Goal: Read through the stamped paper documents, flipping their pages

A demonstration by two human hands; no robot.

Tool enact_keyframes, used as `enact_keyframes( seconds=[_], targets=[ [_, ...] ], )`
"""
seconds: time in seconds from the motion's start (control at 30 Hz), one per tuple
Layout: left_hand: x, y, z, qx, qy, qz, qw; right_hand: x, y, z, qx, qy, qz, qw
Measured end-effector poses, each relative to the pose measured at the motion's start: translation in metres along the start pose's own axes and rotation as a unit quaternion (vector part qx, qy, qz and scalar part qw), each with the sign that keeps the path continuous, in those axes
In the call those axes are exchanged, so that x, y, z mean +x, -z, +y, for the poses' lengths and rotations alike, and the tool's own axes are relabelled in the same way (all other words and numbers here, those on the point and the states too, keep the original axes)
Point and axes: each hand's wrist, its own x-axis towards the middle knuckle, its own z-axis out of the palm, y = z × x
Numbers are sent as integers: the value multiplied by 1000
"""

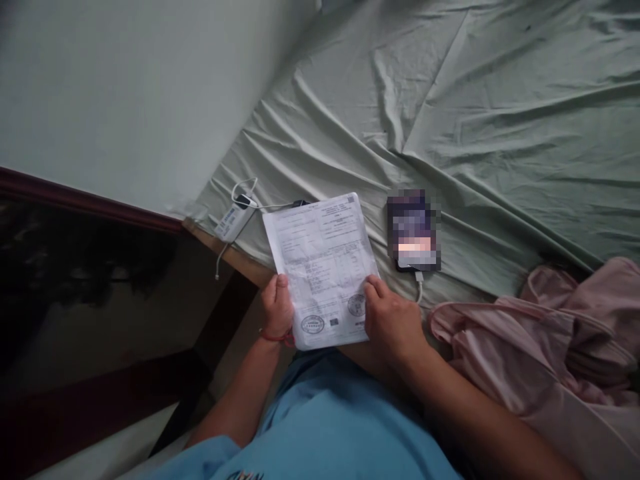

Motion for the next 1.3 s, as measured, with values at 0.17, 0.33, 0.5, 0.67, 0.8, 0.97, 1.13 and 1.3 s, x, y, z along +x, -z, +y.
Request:
enact_keyframes(
  seconds=[0.17, 0.33, 0.5, 0.67, 0.8, 0.97, 1.13, 1.3],
  targets=[
    [0, 0, 1, -5, -12, -7, 1000, 1, 0, 0, -8, -24, -3, 1000],
    [1, 0, 1, -19, -15, -10, 1000, 1, 0, 1, -17, -31, 0, 999],
    [2, -2, -6, -40, -23, -4, 999, 2, 2, -1, -24, -40, -20, 999],
    [3, -3, -9, -47, -32, 0, 998, 3, 6, -3, -26, -48, -48, 997],
    [3, -3, -6, -44, -21, 11, 999, 2, 10, -4, -31, -47, -63, 996],
    [3, -2, -6, -31, -22, 7, 999, 3, 12, -4, -29, -49, -80, 995],
    [4, -2, -8, -20, -20, 1, 1000, 4, 13, -4, -31, -49, -85, 995],
    [1, -1, 12, 0, -27, -1, 1000, 2, 14, -5, -31, -49, -81, 995]
  ],
)
